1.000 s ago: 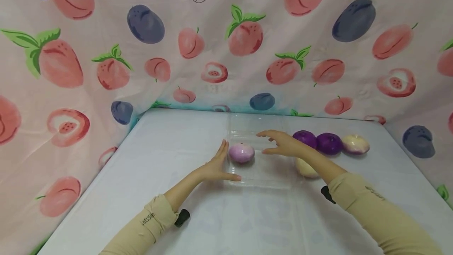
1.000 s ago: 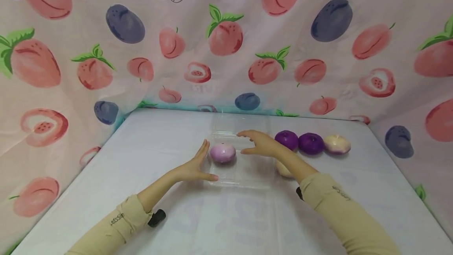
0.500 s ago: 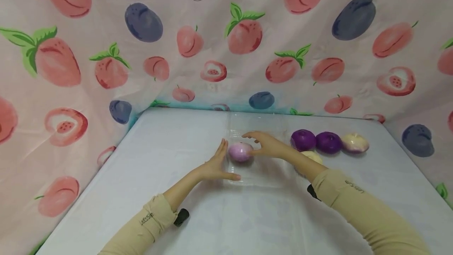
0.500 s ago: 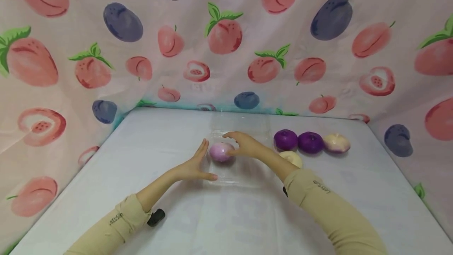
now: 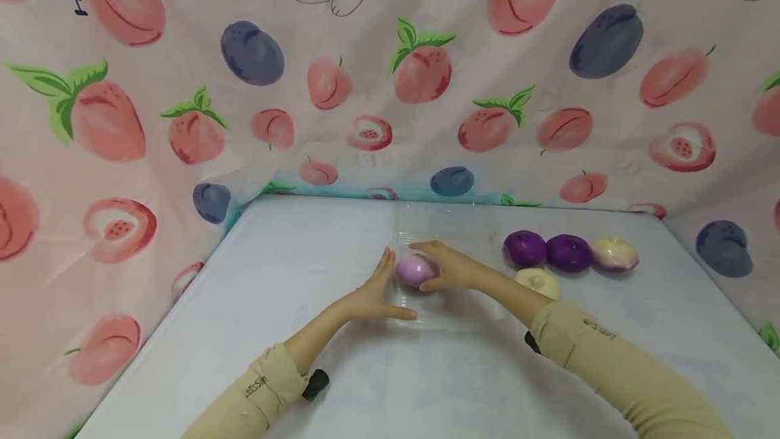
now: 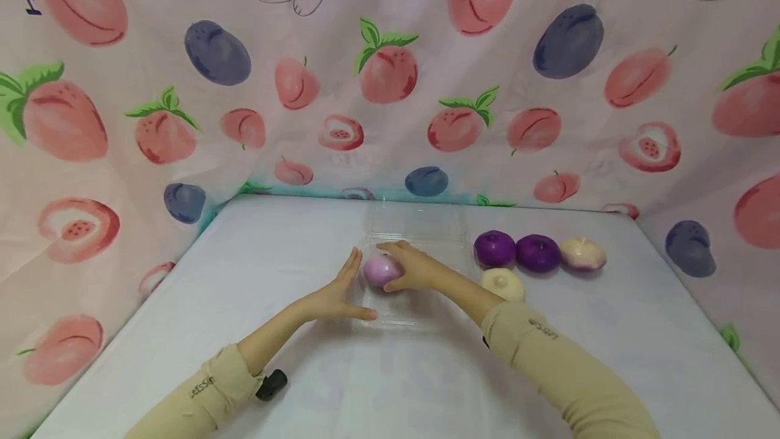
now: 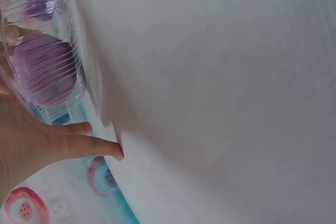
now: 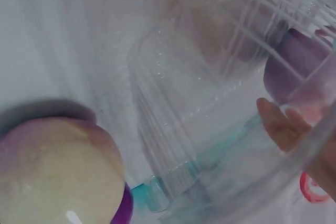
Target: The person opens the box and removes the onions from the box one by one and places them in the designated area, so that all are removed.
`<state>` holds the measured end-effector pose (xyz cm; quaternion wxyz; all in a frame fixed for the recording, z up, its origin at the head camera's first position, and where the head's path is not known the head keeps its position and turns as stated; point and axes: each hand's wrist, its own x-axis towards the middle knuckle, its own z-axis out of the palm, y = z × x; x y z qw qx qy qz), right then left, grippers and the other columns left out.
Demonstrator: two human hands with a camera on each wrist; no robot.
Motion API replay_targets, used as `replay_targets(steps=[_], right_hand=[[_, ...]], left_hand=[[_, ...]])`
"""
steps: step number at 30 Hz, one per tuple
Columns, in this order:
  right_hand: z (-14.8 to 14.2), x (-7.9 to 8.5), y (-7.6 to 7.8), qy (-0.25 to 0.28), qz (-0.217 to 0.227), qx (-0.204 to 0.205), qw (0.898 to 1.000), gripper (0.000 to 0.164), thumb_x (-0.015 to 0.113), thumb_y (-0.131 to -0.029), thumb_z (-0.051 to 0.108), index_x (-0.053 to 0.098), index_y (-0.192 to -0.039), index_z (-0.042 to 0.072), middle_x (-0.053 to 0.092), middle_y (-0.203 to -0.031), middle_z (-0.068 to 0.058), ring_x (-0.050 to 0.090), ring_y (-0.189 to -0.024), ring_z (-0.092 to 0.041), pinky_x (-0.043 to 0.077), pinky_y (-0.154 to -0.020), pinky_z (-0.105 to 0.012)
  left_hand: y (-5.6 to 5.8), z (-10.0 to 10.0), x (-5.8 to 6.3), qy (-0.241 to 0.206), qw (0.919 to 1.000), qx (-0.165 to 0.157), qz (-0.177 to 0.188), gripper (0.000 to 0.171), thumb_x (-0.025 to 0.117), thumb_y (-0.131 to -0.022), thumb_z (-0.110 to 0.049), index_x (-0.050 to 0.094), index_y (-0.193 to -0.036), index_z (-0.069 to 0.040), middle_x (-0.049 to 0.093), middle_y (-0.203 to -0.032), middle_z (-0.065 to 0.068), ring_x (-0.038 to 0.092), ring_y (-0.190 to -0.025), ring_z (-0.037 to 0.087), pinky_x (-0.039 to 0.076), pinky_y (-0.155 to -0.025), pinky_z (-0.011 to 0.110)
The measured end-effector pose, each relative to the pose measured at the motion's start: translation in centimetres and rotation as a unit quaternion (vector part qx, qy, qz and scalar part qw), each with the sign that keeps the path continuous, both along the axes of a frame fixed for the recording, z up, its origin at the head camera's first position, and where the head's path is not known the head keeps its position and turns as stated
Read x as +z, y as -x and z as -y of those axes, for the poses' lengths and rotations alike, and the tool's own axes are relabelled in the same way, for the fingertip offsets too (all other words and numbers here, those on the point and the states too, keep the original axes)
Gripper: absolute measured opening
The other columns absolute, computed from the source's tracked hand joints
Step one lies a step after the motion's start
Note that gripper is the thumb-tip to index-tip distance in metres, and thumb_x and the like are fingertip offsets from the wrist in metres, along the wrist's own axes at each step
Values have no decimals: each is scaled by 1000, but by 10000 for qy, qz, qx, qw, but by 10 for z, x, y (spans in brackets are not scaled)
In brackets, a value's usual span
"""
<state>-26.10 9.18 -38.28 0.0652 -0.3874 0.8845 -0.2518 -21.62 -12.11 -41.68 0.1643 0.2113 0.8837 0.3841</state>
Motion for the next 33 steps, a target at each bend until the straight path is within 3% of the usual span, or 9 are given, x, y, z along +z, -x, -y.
replay_targets(steps=[5, 11, 28, 33], right_hand=[[6, -2, -2, -243, 82, -25, 9997, 69, 76, -78, 14, 43, -136, -3, 47, -131, -30, 49, -120, -43, 44, -99, -53], [9, -5, -6, -498, -252, -137, 9983, 60, 73, -78, 4, 46, -131, -4, 52, -126, -29, 54, -116, -42, 46, -96, -52], [-5, -1, -8, -179, -7, -371, 9992, 59, 72, -80, 9, 47, -131, -5, 55, -128, -24, 53, -116, -39, 44, -98, -52], [-14, 0, -10, 111, 155, -518, 9985, 60, 68, -84, 11, 42, -135, -6, 49, -134, -28, 50, -120, -42, 43, -99, -54]], left_hand=[[1, -1, -1, 83, 10000, -11, -11, 125, 76, -73, -50, -11, -149, -2, -23, -156, 13, -12, -145, 31, 13, -116, 52], [1, -2, -3, 53, 10000, -33, 54, 126, 76, -73, -51, -12, -149, -2, -23, -156, 13, -12, -145, 31, 13, -116, 53], [0, 0, 2, 135, 9999, 43, 42, 125, 77, -74, -47, -11, -149, -2, -22, -156, 14, -14, -145, 27, 10, -118, 49], [3, -2, 1, 182, 9998, 81, -3, 124, 78, -73, -46, -11, -150, -3, -21, -157, 12, -13, -146, 26, 10, -118, 48]])
